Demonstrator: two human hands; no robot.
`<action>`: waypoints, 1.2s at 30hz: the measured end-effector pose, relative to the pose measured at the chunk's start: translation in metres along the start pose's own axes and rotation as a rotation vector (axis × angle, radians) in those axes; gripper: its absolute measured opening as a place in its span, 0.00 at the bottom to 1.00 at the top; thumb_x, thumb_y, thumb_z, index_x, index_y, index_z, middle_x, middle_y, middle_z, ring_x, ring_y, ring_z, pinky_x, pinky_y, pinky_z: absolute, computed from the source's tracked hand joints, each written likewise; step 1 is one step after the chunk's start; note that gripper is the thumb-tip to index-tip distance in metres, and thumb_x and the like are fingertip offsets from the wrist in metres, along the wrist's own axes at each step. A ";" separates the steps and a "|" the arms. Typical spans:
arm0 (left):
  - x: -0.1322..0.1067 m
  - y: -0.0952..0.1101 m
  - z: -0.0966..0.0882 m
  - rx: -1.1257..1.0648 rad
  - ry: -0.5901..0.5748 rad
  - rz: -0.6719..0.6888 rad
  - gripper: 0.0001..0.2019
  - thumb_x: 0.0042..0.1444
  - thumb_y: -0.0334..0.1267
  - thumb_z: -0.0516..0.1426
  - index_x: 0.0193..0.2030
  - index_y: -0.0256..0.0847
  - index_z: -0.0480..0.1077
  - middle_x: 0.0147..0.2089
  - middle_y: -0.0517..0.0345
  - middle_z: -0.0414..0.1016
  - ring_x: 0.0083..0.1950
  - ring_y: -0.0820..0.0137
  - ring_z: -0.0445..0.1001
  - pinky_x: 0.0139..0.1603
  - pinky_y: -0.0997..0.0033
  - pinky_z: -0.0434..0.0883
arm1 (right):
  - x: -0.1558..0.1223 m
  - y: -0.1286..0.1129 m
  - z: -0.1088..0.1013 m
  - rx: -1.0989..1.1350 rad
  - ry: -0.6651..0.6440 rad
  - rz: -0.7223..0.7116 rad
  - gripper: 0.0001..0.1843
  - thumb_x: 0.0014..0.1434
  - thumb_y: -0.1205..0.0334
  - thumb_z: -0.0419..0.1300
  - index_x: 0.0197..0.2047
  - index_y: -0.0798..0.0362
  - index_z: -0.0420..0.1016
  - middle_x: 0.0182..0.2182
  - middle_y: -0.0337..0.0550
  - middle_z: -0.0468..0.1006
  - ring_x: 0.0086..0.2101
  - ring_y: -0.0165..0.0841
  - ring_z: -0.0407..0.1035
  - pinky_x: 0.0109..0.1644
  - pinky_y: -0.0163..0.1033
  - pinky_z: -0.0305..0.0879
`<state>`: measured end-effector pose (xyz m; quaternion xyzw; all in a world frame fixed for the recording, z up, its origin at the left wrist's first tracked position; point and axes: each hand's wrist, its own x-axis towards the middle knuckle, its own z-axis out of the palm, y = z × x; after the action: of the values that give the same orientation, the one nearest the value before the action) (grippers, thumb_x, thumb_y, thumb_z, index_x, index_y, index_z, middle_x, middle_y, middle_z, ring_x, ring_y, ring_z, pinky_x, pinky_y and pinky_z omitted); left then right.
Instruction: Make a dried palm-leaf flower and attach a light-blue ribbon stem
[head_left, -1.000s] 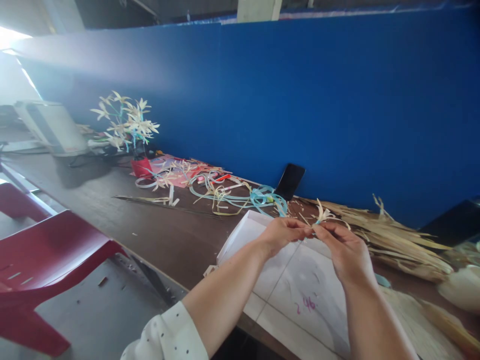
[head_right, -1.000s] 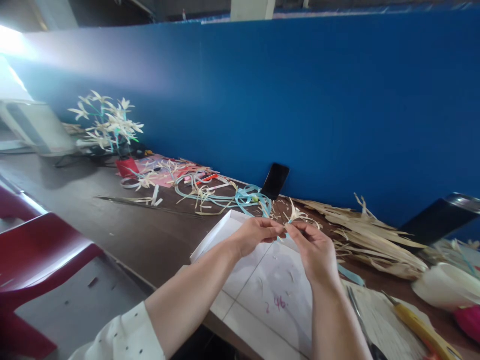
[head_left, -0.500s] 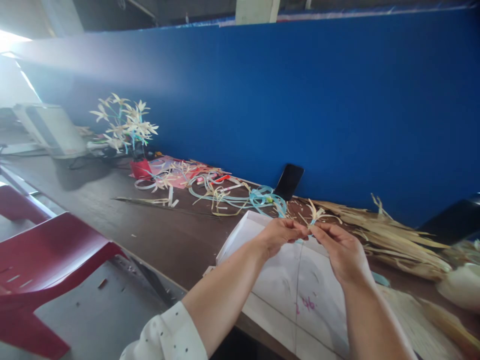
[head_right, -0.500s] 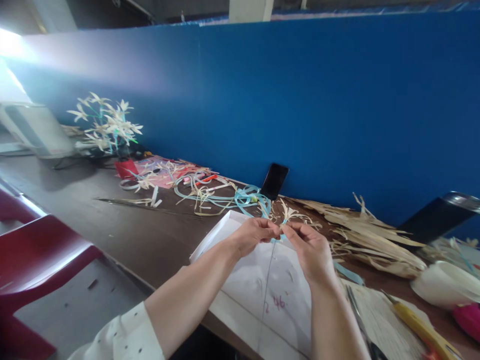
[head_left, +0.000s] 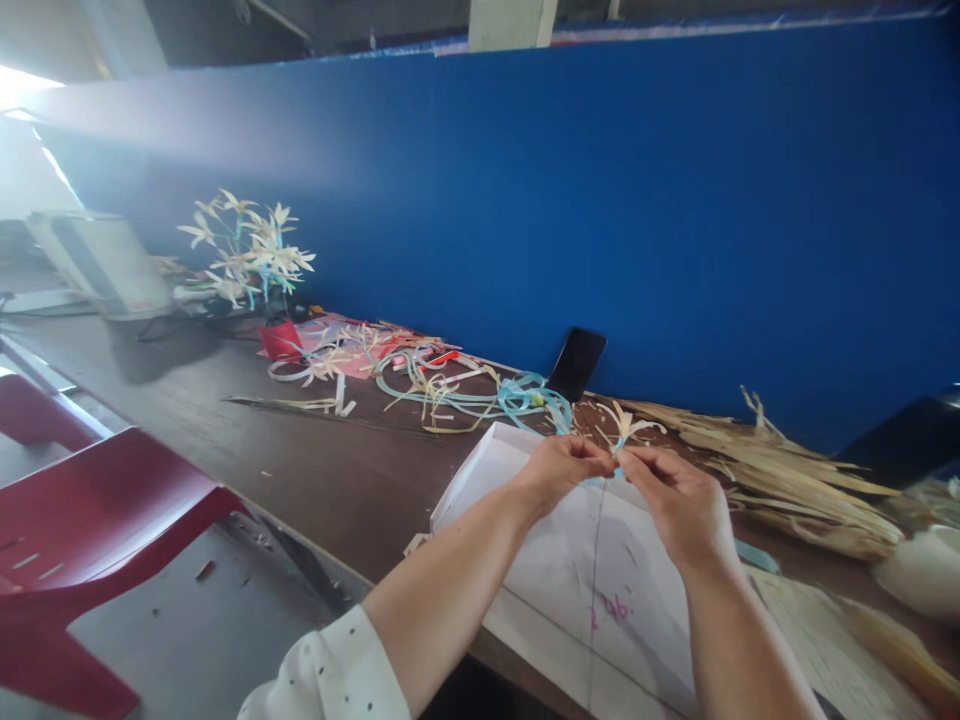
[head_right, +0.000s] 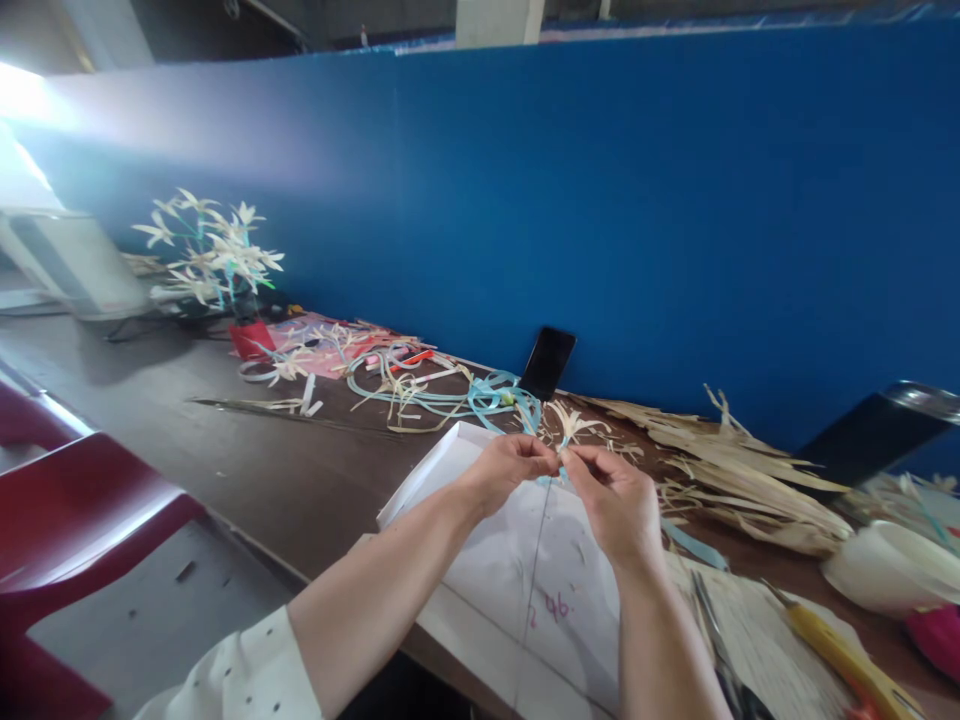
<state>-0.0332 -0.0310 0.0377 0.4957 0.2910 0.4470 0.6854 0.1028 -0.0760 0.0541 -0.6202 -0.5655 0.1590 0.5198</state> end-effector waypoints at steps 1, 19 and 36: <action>0.000 0.001 0.000 -0.004 -0.005 -0.004 0.10 0.37 0.37 0.64 0.25 0.34 0.70 0.26 0.59 0.71 0.29 0.77 0.66 0.38 0.72 0.62 | 0.000 0.000 0.000 0.003 -0.003 0.000 0.15 0.47 0.50 0.63 0.32 0.53 0.79 0.27 0.41 0.78 0.30 0.34 0.71 0.32 0.34 0.64; -0.002 0.005 0.001 -0.007 -0.013 0.022 0.09 0.38 0.35 0.63 0.25 0.34 0.70 0.25 0.60 0.71 0.28 0.77 0.66 0.37 0.73 0.63 | 0.003 0.004 -0.010 -0.009 -0.087 -0.031 0.15 0.48 0.51 0.62 0.35 0.52 0.78 0.31 0.41 0.78 0.31 0.34 0.70 0.32 0.35 0.63; 0.001 -0.002 0.002 0.072 0.035 0.076 0.11 0.39 0.39 0.64 0.26 0.34 0.69 0.24 0.62 0.68 0.26 0.79 0.62 0.31 0.75 0.60 | 0.001 -0.003 -0.008 -0.048 -0.022 -0.001 0.19 0.46 0.45 0.63 0.33 0.53 0.77 0.26 0.41 0.76 0.26 0.33 0.67 0.29 0.35 0.61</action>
<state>-0.0306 -0.0311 0.0367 0.5231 0.2998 0.4703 0.6445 0.1078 -0.0794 0.0606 -0.6306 -0.5750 0.1518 0.4986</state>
